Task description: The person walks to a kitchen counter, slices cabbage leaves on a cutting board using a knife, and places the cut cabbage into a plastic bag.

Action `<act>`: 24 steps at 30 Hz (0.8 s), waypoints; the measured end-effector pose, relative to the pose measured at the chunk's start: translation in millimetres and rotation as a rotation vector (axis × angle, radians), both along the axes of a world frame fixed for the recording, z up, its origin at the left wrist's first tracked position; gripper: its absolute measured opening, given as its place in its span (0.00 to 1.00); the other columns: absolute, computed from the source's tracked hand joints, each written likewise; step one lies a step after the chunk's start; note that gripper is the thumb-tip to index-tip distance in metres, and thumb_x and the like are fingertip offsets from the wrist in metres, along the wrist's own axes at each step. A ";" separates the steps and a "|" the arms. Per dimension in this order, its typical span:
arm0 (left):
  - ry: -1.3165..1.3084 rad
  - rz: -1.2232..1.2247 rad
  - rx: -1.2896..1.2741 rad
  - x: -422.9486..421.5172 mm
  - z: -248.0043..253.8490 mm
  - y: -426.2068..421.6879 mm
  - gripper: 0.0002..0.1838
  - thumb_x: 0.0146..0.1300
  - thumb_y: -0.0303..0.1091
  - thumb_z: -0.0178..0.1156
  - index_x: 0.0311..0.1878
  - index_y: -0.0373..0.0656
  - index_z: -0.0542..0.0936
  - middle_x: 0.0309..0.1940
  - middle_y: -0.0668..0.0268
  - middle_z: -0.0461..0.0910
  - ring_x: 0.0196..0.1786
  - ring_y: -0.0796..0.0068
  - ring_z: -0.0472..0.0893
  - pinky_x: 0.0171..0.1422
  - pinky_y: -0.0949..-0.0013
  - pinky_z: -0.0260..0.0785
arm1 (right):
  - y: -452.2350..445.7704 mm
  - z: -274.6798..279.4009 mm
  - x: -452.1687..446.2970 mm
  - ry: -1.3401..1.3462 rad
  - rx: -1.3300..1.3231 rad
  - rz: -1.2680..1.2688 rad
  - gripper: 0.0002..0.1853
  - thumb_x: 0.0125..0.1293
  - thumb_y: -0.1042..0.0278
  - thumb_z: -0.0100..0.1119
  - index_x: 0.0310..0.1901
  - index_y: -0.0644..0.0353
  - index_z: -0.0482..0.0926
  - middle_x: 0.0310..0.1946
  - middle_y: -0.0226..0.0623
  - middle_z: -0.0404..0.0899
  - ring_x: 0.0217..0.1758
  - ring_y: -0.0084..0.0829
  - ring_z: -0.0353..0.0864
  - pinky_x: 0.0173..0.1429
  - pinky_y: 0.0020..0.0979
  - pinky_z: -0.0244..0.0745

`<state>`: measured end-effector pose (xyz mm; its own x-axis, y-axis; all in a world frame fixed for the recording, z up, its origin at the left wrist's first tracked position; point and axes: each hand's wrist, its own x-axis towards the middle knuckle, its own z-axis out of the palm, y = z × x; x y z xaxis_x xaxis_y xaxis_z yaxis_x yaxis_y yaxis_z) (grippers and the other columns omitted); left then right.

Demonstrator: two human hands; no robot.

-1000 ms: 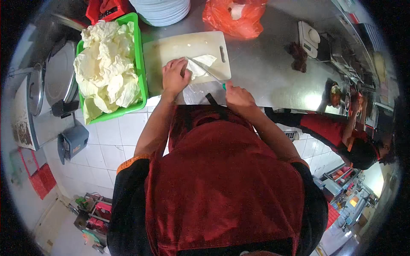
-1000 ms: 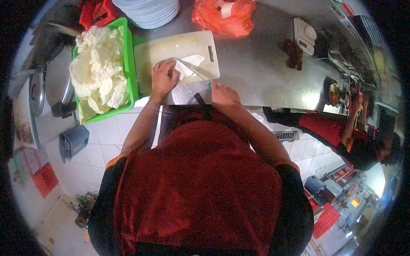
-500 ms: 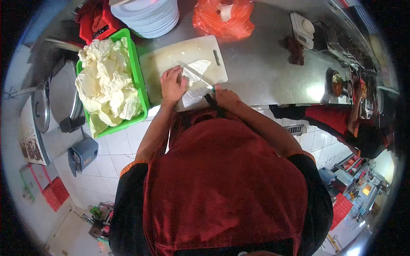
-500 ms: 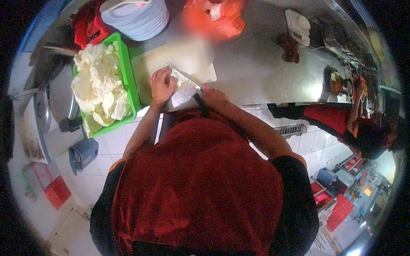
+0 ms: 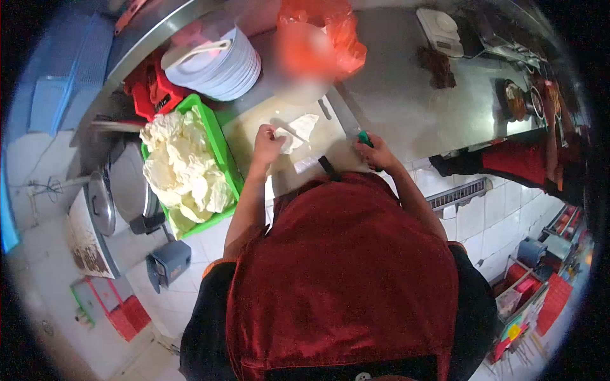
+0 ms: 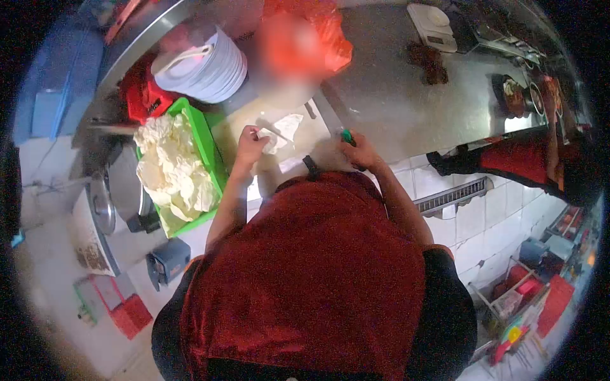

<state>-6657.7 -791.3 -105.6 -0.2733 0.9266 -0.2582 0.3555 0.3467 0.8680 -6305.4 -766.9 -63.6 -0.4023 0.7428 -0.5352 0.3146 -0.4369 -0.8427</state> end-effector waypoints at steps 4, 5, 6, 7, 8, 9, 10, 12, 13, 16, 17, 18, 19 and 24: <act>-0.427 -0.114 -0.050 2.7 12.6 24.3 0.32 0.47 0.30 0.73 0.56 0.36 0.71 0.37 0.59 0.77 0.40 0.62 0.77 0.47 0.65 0.71 | 6.3 -13.5 -3.0 -0.078 0.479 0.013 0.15 0.64 0.62 0.58 0.50 0.59 0.76 0.37 0.41 0.81 0.40 0.36 0.81 0.44 0.37 0.76; -0.417 -0.125 -0.049 7.6 13.8 26.9 0.32 0.47 0.30 0.73 0.56 0.36 0.71 0.37 0.59 0.77 0.40 0.62 0.77 0.47 0.65 0.71 | 9.0 -10.9 -7.9 -0.153 0.488 0.024 0.15 0.64 0.64 0.59 0.50 0.60 0.76 0.38 0.42 0.81 0.42 0.37 0.81 0.47 0.37 0.75; -0.027 -0.256 0.165 11.1 6.2 29.4 0.34 0.48 0.31 0.73 0.59 0.36 0.71 0.41 0.57 0.76 0.44 0.59 0.77 0.52 0.63 0.71 | 13.0 -4.6 -14.3 -0.229 0.497 0.037 0.15 0.63 0.66 0.60 0.50 0.61 0.77 0.39 0.43 0.80 0.43 0.38 0.80 0.50 0.37 0.74; 0.368 -0.379 0.379 16.9 7.3 32.2 0.35 0.48 0.31 0.73 0.61 0.36 0.70 0.45 0.54 0.76 0.48 0.55 0.77 0.57 0.61 0.70 | 16.4 -6.3 -19.4 -0.223 0.503 0.026 0.15 0.63 0.66 0.60 0.50 0.61 0.77 0.39 0.43 0.80 0.43 0.38 0.80 0.50 0.37 0.74; 0.392 -0.426 0.233 21.3 9.3 34.8 0.35 0.48 0.32 0.73 0.60 0.36 0.71 0.49 0.51 0.74 0.53 0.52 0.75 0.61 0.59 0.68 | 22.1 -8.7 -25.8 -0.245 0.533 0.087 0.17 0.62 0.67 0.60 0.52 0.60 0.77 0.44 0.46 0.80 0.46 0.41 0.80 0.52 0.38 0.73; 0.416 -0.473 0.084 27.1 16.6 35.1 0.34 0.47 0.33 0.73 0.60 0.37 0.72 0.52 0.49 0.73 0.57 0.48 0.74 0.65 0.58 0.66 | 27.0 -12.4 -32.2 -0.268 0.561 0.144 0.18 0.61 0.68 0.60 0.54 0.59 0.76 0.48 0.48 0.79 0.49 0.44 0.79 0.55 0.39 0.73; 0.430 -0.440 0.040 30.3 19.8 34.0 0.31 0.48 0.35 0.73 0.56 0.37 0.76 0.48 0.49 0.77 0.54 0.47 0.77 0.64 0.57 0.68 | 28.8 -17.2 -38.9 -0.261 0.559 0.125 0.18 0.61 0.68 0.60 0.54 0.59 0.76 0.48 0.48 0.79 0.49 0.44 0.79 0.55 0.39 0.73; 0.430 -0.448 -0.017 29.8 24.4 32.8 0.28 0.48 0.36 0.73 0.53 0.37 0.78 0.45 0.50 0.79 0.51 0.48 0.78 0.61 0.58 0.70 | 34.0 -24.1 -49.1 -0.185 0.801 0.164 0.20 0.60 0.71 0.60 0.56 0.58 0.76 0.52 0.47 0.78 0.52 0.50 0.77 0.58 0.40 0.73; 0.418 -0.435 -0.079 29.4 26.3 29.8 0.25 0.49 0.37 0.73 0.50 0.37 0.80 0.43 0.51 0.81 0.47 0.49 0.80 0.59 0.58 0.72 | 34.9 -20.5 -52.3 -0.183 0.797 0.148 0.20 0.60 0.71 0.60 0.56 0.58 0.76 0.52 0.47 0.78 0.52 0.50 0.77 0.58 0.40 0.73; 0.375 -0.608 -0.102 21.0 48.4 27.7 0.21 0.51 0.38 0.72 0.46 0.36 0.82 0.38 0.53 0.84 0.42 0.53 0.82 0.53 0.60 0.74 | 44.9 -0.3 -60.1 -0.389 0.948 0.249 0.24 0.61 0.68 0.64 0.59 0.58 0.73 0.56 0.45 0.76 0.57 0.47 0.75 0.61 0.39 0.72; 0.377 -0.612 -0.109 21.9 59.0 29.3 0.21 0.51 0.38 0.72 0.46 0.36 0.82 0.38 0.53 0.84 0.42 0.53 0.82 0.53 0.60 0.74 | 46.2 8.0 -63.6 -0.150 0.845 0.206 0.27 0.62 0.65 0.65 0.62 0.58 0.70 0.56 0.44 0.75 0.59 0.43 0.75 0.62 0.39 0.72; 0.192 -0.611 -0.230 29.3 86.7 32.0 0.20 0.52 0.39 0.72 0.44 0.35 0.82 0.38 0.54 0.83 0.43 0.56 0.82 0.54 0.62 0.73 | 46.2 13.7 -67.5 0.086 0.735 0.164 0.30 0.63 0.62 0.67 0.64 0.59 0.67 0.57 0.43 0.75 0.60 0.39 0.74 0.62 0.39 0.72; 0.005 -0.601 -0.346 35.4 108.5 35.4 0.19 0.52 0.39 0.72 0.42 0.35 0.82 0.38 0.56 0.83 0.43 0.59 0.82 0.54 0.64 0.72 | 44.5 15.6 -71.6 0.091 0.730 0.166 0.30 0.63 0.62 0.67 0.64 0.59 0.67 0.57 0.43 0.75 0.60 0.39 0.74 0.62 0.39 0.72; 0.011 -0.432 -0.011 68.8 85.4 47.4 0.22 0.55 0.38 0.70 0.50 0.36 0.79 0.43 0.55 0.80 0.46 0.68 0.79 0.56 0.65 0.70 | 56.8 28.4 -89.8 0.581 0.058 0.193 0.32 0.68 0.57 0.63 0.67 0.58 0.62 0.58 0.41 0.72 0.58 0.33 0.75 0.58 0.38 0.79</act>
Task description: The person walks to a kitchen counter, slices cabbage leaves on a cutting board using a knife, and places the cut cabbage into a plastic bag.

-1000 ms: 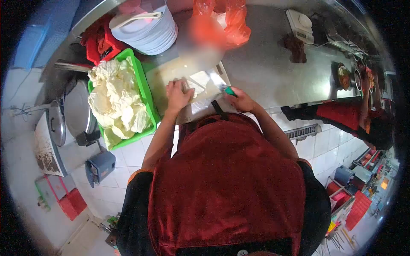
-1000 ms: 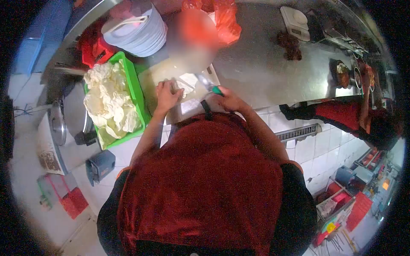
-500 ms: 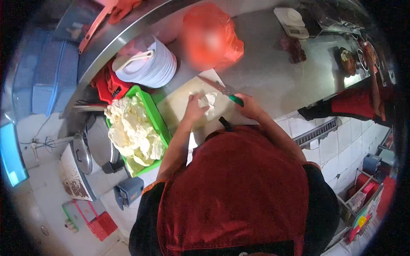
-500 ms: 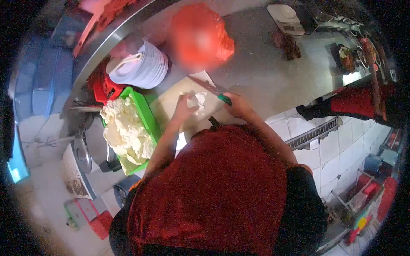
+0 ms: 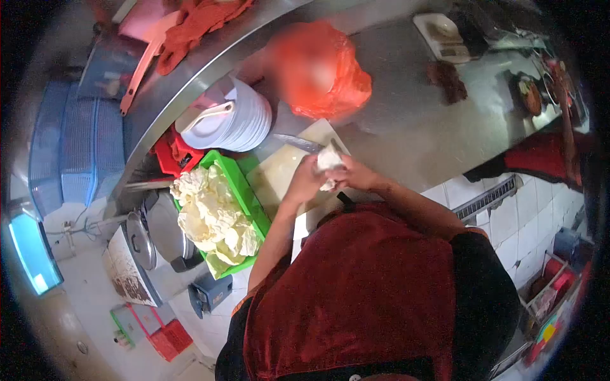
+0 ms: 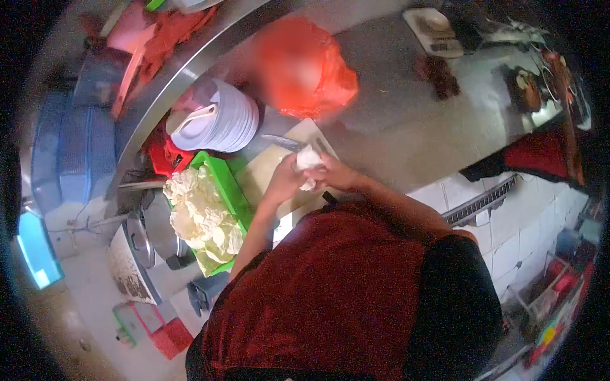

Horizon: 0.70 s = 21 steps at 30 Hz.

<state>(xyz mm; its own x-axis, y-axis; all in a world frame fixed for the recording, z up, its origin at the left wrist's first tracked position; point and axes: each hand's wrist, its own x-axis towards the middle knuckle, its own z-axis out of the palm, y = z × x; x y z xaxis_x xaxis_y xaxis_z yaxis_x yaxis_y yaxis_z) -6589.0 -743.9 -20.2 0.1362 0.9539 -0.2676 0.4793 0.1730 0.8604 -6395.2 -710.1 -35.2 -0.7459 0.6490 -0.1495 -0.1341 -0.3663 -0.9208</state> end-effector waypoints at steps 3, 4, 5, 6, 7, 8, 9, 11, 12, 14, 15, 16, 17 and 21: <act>-0.145 0.250 -0.037 -11.5 -6.6 0.9 0.29 0.58 0.37 0.70 0.61 0.38 0.71 0.53 0.54 0.75 0.51 0.69 0.76 0.57 0.64 0.70 | 31.0 5.4 -18.6 0.004 -0.239 0.017 0.21 0.70 0.64 0.58 0.61 0.60 0.71 0.49 0.34 0.78 0.45 0.26 0.81 0.42 0.31 0.85; -0.235 0.391 -0.010 -10.9 8.4 -5.7 0.30 0.60 0.37 0.69 0.63 0.39 0.70 0.55 0.55 0.75 0.51 0.69 0.77 0.56 0.65 0.71 | 50.8 11.3 -20.8 -0.060 0.005 0.012 0.18 0.69 0.66 0.59 0.58 0.61 0.74 0.46 0.33 0.80 0.46 0.25 0.81 0.41 0.29 0.83; -0.329 0.529 0.013 -9.5 22.5 -13.8 0.31 0.61 0.37 0.68 0.64 0.40 0.68 0.57 0.56 0.74 0.52 0.68 0.77 0.56 0.66 0.71 | 70.7 16.6 -23.0 -0.122 0.246 0.004 0.15 0.68 0.67 0.59 0.55 0.61 0.77 0.43 0.33 0.82 0.47 0.24 0.81 0.41 0.28 0.82; -0.343 0.494 0.085 -17.7 40.8 -24.6 0.32 0.64 0.35 0.67 0.67 0.41 0.65 0.58 0.58 0.74 0.49 0.70 0.77 0.52 0.68 0.72 | 88.7 33.7 -26.5 -0.070 0.258 -0.108 0.14 0.67 0.68 0.59 0.52 0.62 0.79 0.42 0.33 0.82 0.45 0.24 0.81 0.41 0.27 0.80; -0.352 0.522 0.074 -24.7 56.4 -36.4 0.32 0.64 0.35 0.67 0.67 0.41 0.65 0.58 0.58 0.74 0.49 0.70 0.77 0.52 0.68 0.72 | 105.1 48.8 -29.5 -0.026 0.261 -0.218 0.12 0.66 0.69 0.60 0.49 0.63 0.80 0.41 0.33 0.83 0.44 0.23 0.81 0.41 0.26 0.79; -0.310 0.516 0.077 -31.1 69.7 -47.3 0.30 0.64 0.34 0.66 0.66 0.41 0.65 0.57 0.58 0.74 0.48 0.71 0.78 0.50 0.69 0.73 | 128.4 50.8 -28.8 -0.076 0.231 -0.318 0.12 0.66 0.69 0.60 0.48 0.63 0.80 0.41 0.33 0.83 0.44 0.24 0.81 0.44 0.27 0.79; -0.268 0.510 0.090 -37.3 75.3 -55.8 0.29 0.65 0.33 0.65 0.66 0.41 0.66 0.57 0.58 0.75 0.46 0.72 0.78 0.48 0.70 0.73 | 158.3 48.5 -27.1 -0.123 0.213 -0.417 0.12 0.65 0.69 0.60 0.47 0.63 0.80 0.41 0.33 0.84 0.44 0.24 0.82 0.47 0.28 0.78; -0.236 0.570 0.105 -49.7 71.9 -74.2 0.28 0.65 0.33 0.65 0.65 0.41 0.67 0.56 0.58 0.75 0.45 0.72 0.78 0.47 0.70 0.73 | 216.4 36.2 -28.1 -0.095 0.428 -0.681 0.13 0.65 0.66 0.60 0.48 0.64 0.80 0.42 0.36 0.84 0.46 0.25 0.82 0.52 0.29 0.77; -0.195 0.599 0.109 -52.5 70.0 -83.5 0.27 0.65 0.33 0.65 0.64 0.41 0.68 0.55 0.58 0.76 0.44 0.73 0.78 0.45 0.71 0.73 | 232.6 38.6 -35.6 -0.313 0.500 -0.759 0.15 0.65 0.65 0.60 0.49 0.65 0.79 0.43 0.40 0.84 0.48 0.29 0.83 0.54 0.32 0.76; -0.235 0.654 0.042 -51.0 70.9 -98.0 0.25 0.65 0.33 0.65 0.63 0.40 0.69 0.54 0.59 0.77 0.44 0.73 0.78 0.46 0.71 0.73 | 248.5 35.1 -43.1 -0.535 0.583 -0.807 0.17 0.65 0.64 0.60 0.50 0.66 0.79 0.44 0.43 0.84 0.50 0.32 0.83 0.57 0.35 0.76; -0.266 0.670 -0.016 -51.4 71.9 -100.7 0.24 0.65 0.33 0.65 0.61 0.40 0.70 0.53 0.59 0.77 0.44 0.73 0.79 0.46 0.71 0.73 | 256.9 28.3 -43.5 -0.654 0.654 -0.413 0.18 0.65 0.63 0.60 0.51 0.66 0.77 0.44 0.47 0.84 0.51 0.37 0.83 0.58 0.38 0.76; -0.234 0.632 0.035 -49.7 62.1 -106.9 0.22 0.65 0.34 0.65 0.59 0.39 0.72 0.51 0.60 0.78 0.44 0.74 0.78 0.46 0.71 0.72 | 267.5 23.7 -43.4 -0.755 0.714 -0.024 0.18 0.65 0.62 0.59 0.52 0.66 0.76 0.44 0.50 0.83 0.53 0.41 0.83 0.58 0.41 0.76; -0.217 0.595 0.033 -44.8 63.6 -111.8 0.20 0.65 0.33 0.65 0.57 0.39 0.72 0.49 0.61 0.78 0.44 0.74 0.78 0.47 0.71 0.72 | 276.8 11.7 -39.7 -0.753 0.733 -0.019 0.18 0.65 0.62 0.59 0.52 0.66 0.76 0.44 0.50 0.83 0.53 0.41 0.83 0.58 0.41 0.76; -0.322 0.557 -0.030 -20.1 41.1 -123.5 0.17 0.65 0.30 0.62 0.56 0.40 0.73 0.49 0.63 0.78 0.45 0.73 0.79 0.48 0.69 0.73 | 276.8 29.8 -40.2 -1.234 1.331 -0.121 0.23 0.61 0.69 0.57 0.59 0.65 0.74 0.50 0.50 0.82 0.51 0.47 0.83 0.53 0.42 0.79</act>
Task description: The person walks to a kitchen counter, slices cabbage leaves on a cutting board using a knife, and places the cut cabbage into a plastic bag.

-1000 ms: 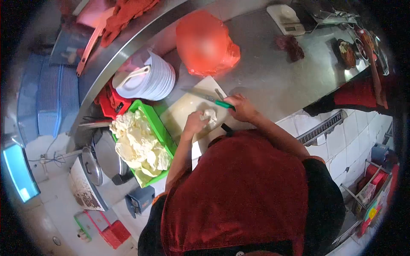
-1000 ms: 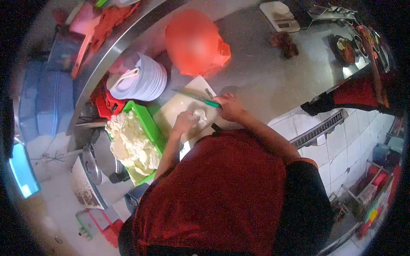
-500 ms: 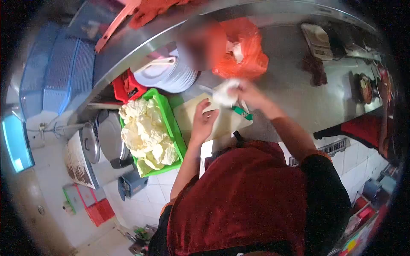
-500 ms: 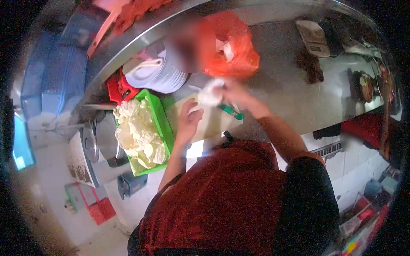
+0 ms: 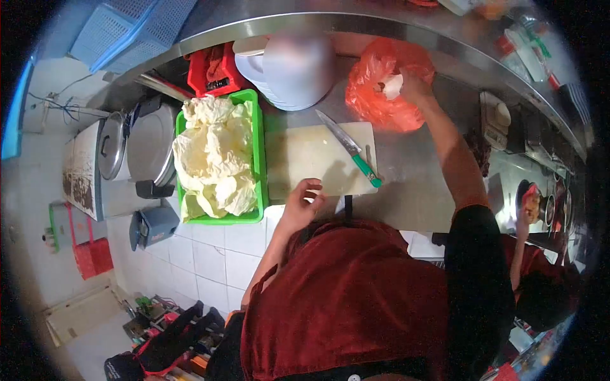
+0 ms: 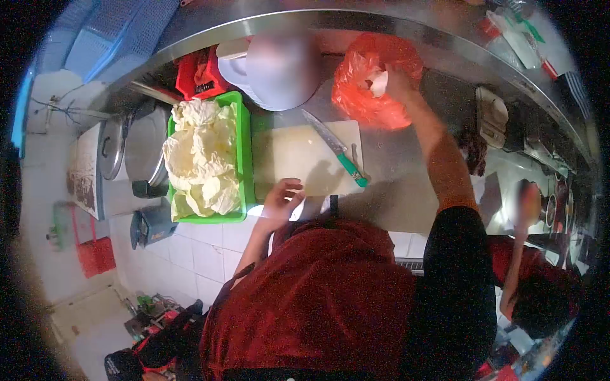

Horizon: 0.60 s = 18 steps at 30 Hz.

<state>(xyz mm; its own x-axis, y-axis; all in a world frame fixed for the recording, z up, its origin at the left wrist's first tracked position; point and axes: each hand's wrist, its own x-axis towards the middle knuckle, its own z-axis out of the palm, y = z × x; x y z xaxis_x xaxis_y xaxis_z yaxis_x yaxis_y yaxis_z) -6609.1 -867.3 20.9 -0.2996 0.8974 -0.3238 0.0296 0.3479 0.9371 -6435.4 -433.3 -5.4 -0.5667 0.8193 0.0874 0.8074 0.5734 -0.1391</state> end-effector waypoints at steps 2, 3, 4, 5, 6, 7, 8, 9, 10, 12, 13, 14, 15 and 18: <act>-0.038 -0.097 -0.025 14.3 -4.9 6.4 0.17 0.65 0.28 0.62 0.56 0.41 0.73 0.47 0.64 0.78 0.43 0.75 0.79 0.46 0.71 0.73 | -15.7 12.3 12.3 -0.274 -0.087 -0.049 0.22 0.60 0.71 0.56 0.57 0.66 0.75 0.51 0.51 0.81 0.51 0.47 0.83 0.53 0.43 0.79; -0.029 -0.138 -0.026 22.9 -4.9 13.1 0.17 0.65 0.28 0.64 0.55 0.43 0.74 0.44 0.66 0.78 0.41 0.78 0.79 0.46 0.73 0.73 | -17.5 13.5 19.5 -0.462 -0.185 -0.017 0.21 0.58 0.72 0.56 0.55 0.66 0.77 0.51 0.52 0.81 0.51 0.47 0.83 0.52 0.44 0.79; -0.033 -0.144 -0.012 28.9 -3.0 19.4 0.17 0.65 0.28 0.64 0.55 0.43 0.74 0.44 0.66 0.78 0.41 0.78 0.79 0.46 0.73 0.73 | -15.6 17.3 26.2 -0.646 -0.280 0.013 0.20 0.57 0.73 0.57 0.53 0.67 0.78 0.52 0.52 0.80 0.50 0.48 0.84 0.51 0.45 0.80; -0.038 -0.266 0.015 32.9 0.0 26.3 0.17 0.64 0.30 0.65 0.55 0.43 0.74 0.44 0.67 0.78 0.41 0.78 0.78 0.46 0.73 0.73 | -13.1 21.8 34.5 -0.646 -0.266 0.001 0.20 0.57 0.73 0.57 0.53 0.67 0.78 0.52 0.52 0.80 0.50 0.48 0.84 0.51 0.45 0.80; -0.039 -0.390 0.040 35.4 4.9 34.4 0.17 0.64 0.32 0.66 0.54 0.43 0.74 0.43 0.67 0.78 0.40 0.78 0.78 0.45 0.72 0.72 | -20.7 39.0 38.3 -0.630 -0.300 0.002 0.19 0.57 0.73 0.57 0.51 0.65 0.80 0.52 0.51 0.80 0.50 0.47 0.83 0.51 0.44 0.79; -0.010 -0.448 0.046 36.7 8.5 42.7 0.18 0.64 0.35 0.66 0.54 0.42 0.75 0.43 0.67 0.78 0.40 0.77 0.77 0.45 0.72 0.72 | -21.9 49.3 41.0 -0.613 -0.337 0.006 0.17 0.58 0.73 0.57 0.50 0.63 0.81 0.52 0.50 0.80 0.50 0.46 0.83 0.52 0.44 0.79; -0.005 -0.456 0.054 36.8 10.4 51.3 0.18 0.64 0.35 0.66 0.54 0.42 0.75 0.43 0.67 0.78 0.40 0.77 0.77 0.45 0.72 0.72 | -12.3 47.0 54.9 -0.608 -0.331 -0.004 0.17 0.58 0.73 0.57 0.50 0.63 0.81 0.52 0.50 0.80 0.50 0.46 0.83 0.52 0.44 0.79; 0.022 -0.511 0.042 36.7 12.0 60.0 0.18 0.65 0.35 0.66 0.54 0.41 0.75 0.43 0.67 0.79 0.39 0.77 0.77 0.44 0.71 0.72 | 0.4 37.4 80.2 -0.252 -0.235 0.174 0.16 0.59 0.72 0.59 0.50 0.60 0.81 0.50 0.50 0.80 0.50 0.46 0.82 0.53 0.43 0.78; 0.050 -0.570 0.028 36.9 12.9 69.1 0.18 0.65 0.36 0.65 0.55 0.41 0.75 0.42 0.66 0.79 0.38 0.76 0.77 0.44 0.71 0.72 | -1.5 47.4 89.0 0.106 -0.130 0.342 0.15 0.59 0.70 0.61 0.49 0.58 0.81 0.48 0.49 0.81 0.50 0.46 0.82 0.54 0.41 0.77; 0.111 -0.591 0.053 38.4 13.6 90.5 0.18 0.65 0.36 0.65 0.54 0.40 0.75 0.42 0.65 0.80 0.38 0.76 0.78 0.43 0.70 0.72 | -31.3 111.1 96.7 0.218 -0.241 0.252 0.15 0.59 0.69 0.62 0.48 0.57 0.81 0.48 0.50 0.80 0.49 0.47 0.81 0.55 0.41 0.76; 0.069 -0.593 0.070 38.5 14.4 101.7 0.19 0.64 0.38 0.65 0.54 0.39 0.76 0.41 0.62 0.80 0.39 0.72 0.79 0.45 0.68 0.73 | -46.6 140.2 98.8 0.328 -0.352 0.176 0.14 0.59 0.67 0.64 0.47 0.56 0.81 0.48 0.50 0.79 0.49 0.48 0.79 0.56 0.41 0.75; 0.025 -0.593 0.084 38.6 15.7 112.2 0.20 0.64 0.39 0.65 0.53 0.37 0.76 0.41 0.60 0.81 0.40 0.69 0.80 0.46 0.65 0.74 | -41.5 127.0 115.3 0.333 -0.350 0.155 0.14 0.59 0.67 0.64 0.47 0.56 0.81 0.48 0.50 0.79 0.49 0.48 0.79 0.56 0.41 0.75; 0.068 -0.599 0.071 38.1 28.5 123.5 0.20 0.63 0.39 0.65 0.53 0.37 0.76 0.40 0.60 0.80 0.40 0.69 0.81 0.46 0.66 0.74 | -32.6 104.1 134.8 0.226 -0.195 0.162 0.15 0.58 0.66 0.65 0.48 0.56 0.80 0.48 0.50 0.78 0.47 0.49 0.79 0.55 0.41 0.74; 0.159 -0.590 0.183 27.7 52.3 142.3 0.20 0.64 0.39 0.65 0.53 0.36 0.75 0.40 0.59 0.80 0.40 0.69 0.81 0.46 0.65 0.75 | -63.2 112.2 137.5 0.309 -0.004 0.112 0.17 0.57 0.66 0.67 0.49 0.56 0.79 0.52 0.48 0.75 0.48 0.50 0.77 0.58 0.44 0.72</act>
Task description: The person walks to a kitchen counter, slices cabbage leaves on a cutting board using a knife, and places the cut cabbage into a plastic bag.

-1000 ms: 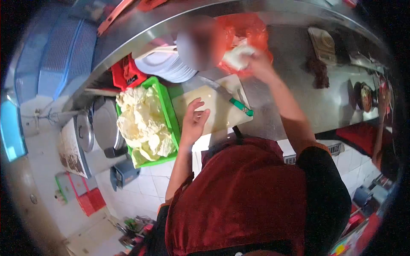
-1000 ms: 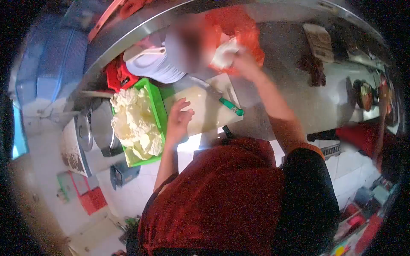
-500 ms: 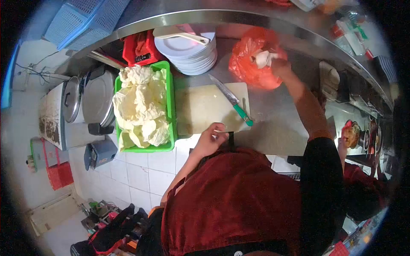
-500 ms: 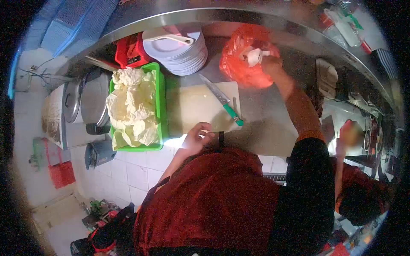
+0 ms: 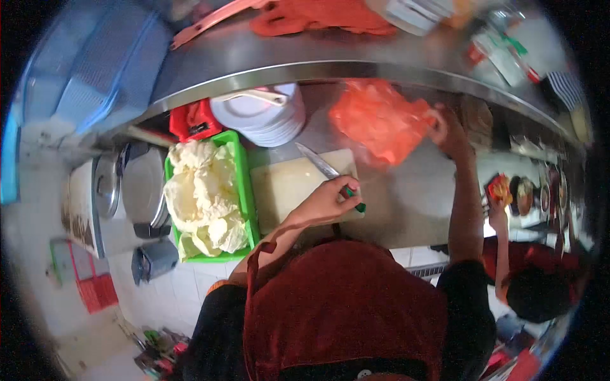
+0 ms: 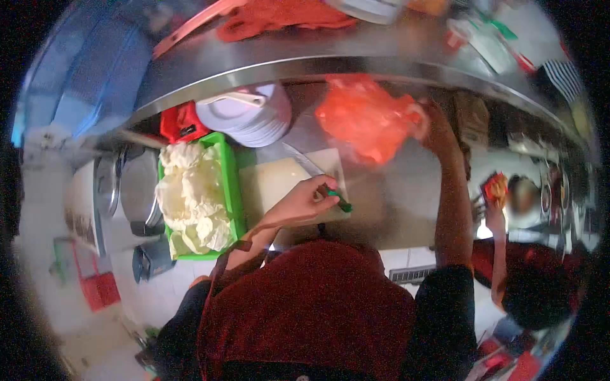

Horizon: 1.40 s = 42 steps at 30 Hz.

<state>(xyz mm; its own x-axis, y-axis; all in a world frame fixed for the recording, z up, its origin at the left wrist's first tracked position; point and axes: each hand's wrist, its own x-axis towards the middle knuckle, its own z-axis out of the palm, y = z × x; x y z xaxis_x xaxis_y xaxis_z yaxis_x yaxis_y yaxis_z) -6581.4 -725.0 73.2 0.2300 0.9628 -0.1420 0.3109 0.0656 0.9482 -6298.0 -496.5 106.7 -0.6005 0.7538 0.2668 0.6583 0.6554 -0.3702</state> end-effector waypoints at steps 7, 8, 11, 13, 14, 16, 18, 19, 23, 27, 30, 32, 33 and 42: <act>0.484 0.582 0.451 -115.9 37.4 -69.5 0.23 0.56 0.36 0.69 0.54 0.40 0.76 0.49 0.53 0.78 0.53 0.54 0.77 0.60 0.56 0.68 | -62.1 -31.9 -45.8 0.051 0.207 0.023 0.32 0.62 0.65 0.65 0.66 0.60 0.64 0.66 0.54 0.64 0.71 0.57 0.59 0.72 0.51 0.57; 0.661 0.754 0.532 -142.4 31.7 -89.7 0.25 0.55 0.38 0.70 0.55 0.40 0.75 0.51 0.53 0.77 0.56 0.52 0.75 0.62 0.54 0.66 | -84.4 -33.6 -64.6 0.101 0.166 -0.073 0.32 0.62 0.66 0.64 0.66 0.61 0.64 0.65 0.54 0.64 0.71 0.56 0.59 0.73 0.50 0.56; 1.323 1.079 0.309 -184.0 34.0 -138.0 0.39 0.51 0.48 0.73 0.64 0.44 0.70 0.61 0.54 0.71 0.66 0.50 0.65 0.70 0.47 0.51 | -138.1 -58.9 -109.8 0.202 0.084 -0.142 0.30 0.62 0.65 0.64 0.63 0.62 0.66 0.61 0.53 0.68 0.67 0.56 0.65 0.69 0.49 0.62; 1.282 1.019 0.246 -210.1 -16.7 -166.8 0.40 0.50 0.50 0.73 0.65 0.45 0.70 0.61 0.54 0.70 0.67 0.50 0.64 0.70 0.47 0.51 | -150.6 -89.8 -127.8 0.198 -0.631 0.035 0.28 0.61 0.62 0.66 0.59 0.64 0.67 0.56 0.53 0.71 0.59 0.56 0.71 0.62 0.48 0.69; 1.237 0.947 0.198 -214.2 -32.8 -177.6 0.41 0.50 0.51 0.73 0.66 0.46 0.70 0.62 0.53 0.70 0.67 0.50 0.63 0.69 0.47 0.51 | -161.0 -105.9 -129.8 -0.035 -0.558 0.113 0.28 0.60 0.61 0.67 0.57 0.64 0.67 0.52 0.53 0.73 0.55 0.56 0.73 0.58 0.48 0.71; 1.184 1.017 0.258 -209.6 -29.5 -186.3 0.38 0.51 0.51 0.73 0.64 0.47 0.73 0.58 0.57 0.74 0.63 0.54 0.69 0.68 0.51 0.53 | -182.7 -129.6 -131.4 -0.265 -0.467 0.190 0.28 0.59 0.60 0.67 0.55 0.64 0.67 0.49 0.53 0.74 0.51 0.55 0.76 0.54 0.49 0.74; 1.018 1.005 0.361 -214.0 -30.8 -194.4 0.33 0.52 0.48 0.73 0.59 0.46 0.76 0.50 0.61 0.79 0.54 0.59 0.75 0.66 0.54 0.55 | -204.6 -145.3 -124.9 -0.315 -0.300 0.144 0.28 0.58 0.59 0.68 0.54 0.62 0.66 0.46 0.56 0.75 0.51 0.54 0.77 0.53 0.50 0.74; 0.896 1.039 0.340 -211.3 -17.9 -197.3 0.28 0.51 0.42 0.74 0.54 0.45 0.78 0.42 0.64 0.81 0.45 0.62 0.78 0.62 0.57 0.58 | -208.8 -150.2 -122.7 -0.274 -0.289 0.135 0.29 0.56 0.61 0.68 0.55 0.61 0.66 0.47 0.58 0.76 0.49 0.56 0.78 0.52 0.51 0.75; 0.775 1.052 0.442 -220.2 8.3 -204.2 0.23 0.52 0.38 0.73 0.49 0.43 0.78 0.43 0.60 0.78 0.49 0.59 0.77 0.60 0.59 0.62 | -207.1 -184.5 -108.6 -0.123 -0.373 0.091 0.28 0.56 0.63 0.67 0.55 0.62 0.66 0.42 0.56 0.77 0.46 0.53 0.80 0.47 0.48 0.75; 0.723 1.156 0.612 -231.0 40.3 -201.9 0.21 0.50 0.30 0.70 0.49 0.40 0.78 0.43 0.56 0.75 0.49 0.55 0.76 0.53 0.61 0.69 | -206.6 -167.9 -108.8 0.011 -0.591 -0.071 0.16 0.60 0.69 0.58 0.48 0.65 0.70 0.34 0.52 0.80 0.38 0.49 0.82 0.43 0.44 0.75; 0.595 1.199 0.693 -236.6 53.9 -200.6 0.20 0.49 0.27 0.68 0.48 0.40 0.78 0.42 0.57 0.74 0.47 0.56 0.76 0.54 0.61 0.69 | -203.6 -161.0 -104.9 0.082 -0.711 -0.137 0.11 0.62 0.69 0.55 0.42 0.66 0.72 0.32 0.52 0.79 0.38 0.49 0.81 0.45 0.43 0.75; 0.551 1.213 0.715 -238.3 66.4 -201.9 0.19 0.49 0.26 0.66 0.47 0.39 0.77 0.42 0.59 0.74 0.46 0.60 0.76 0.54 0.62 0.68 | -208.6 -156.7 -102.3 0.082 -0.658 -0.118 0.09 0.64 0.69 0.52 0.39 0.66 0.73 0.29 0.48 0.79 0.33 0.44 0.81 0.40 0.42 0.76; 0.441 1.269 0.715 -238.2 74.5 -204.0 0.18 0.49 0.26 0.66 0.46 0.39 0.77 0.41 0.59 0.74 0.46 0.63 0.75 0.54 0.64 0.68 | -217.2 -141.1 -107.0 0.156 -0.790 -0.147 0.08 0.65 0.70 0.51 0.40 0.66 0.73 0.27 0.44 0.78 0.28 0.38 0.79 0.35 0.39 0.75; -0.332 1.311 0.599 -270.4 67.5 -190.2 0.12 0.60 0.27 0.64 0.42 0.43 0.71 0.45 0.66 0.73 0.48 0.77 0.72 0.55 0.72 0.66 | -250.3 -158.3 -129.7 0.543 -1.062 -0.274 0.05 0.68 0.73 0.47 0.39 0.63 0.72 0.23 0.32 0.72 0.20 0.23 0.71 0.23 0.30 0.72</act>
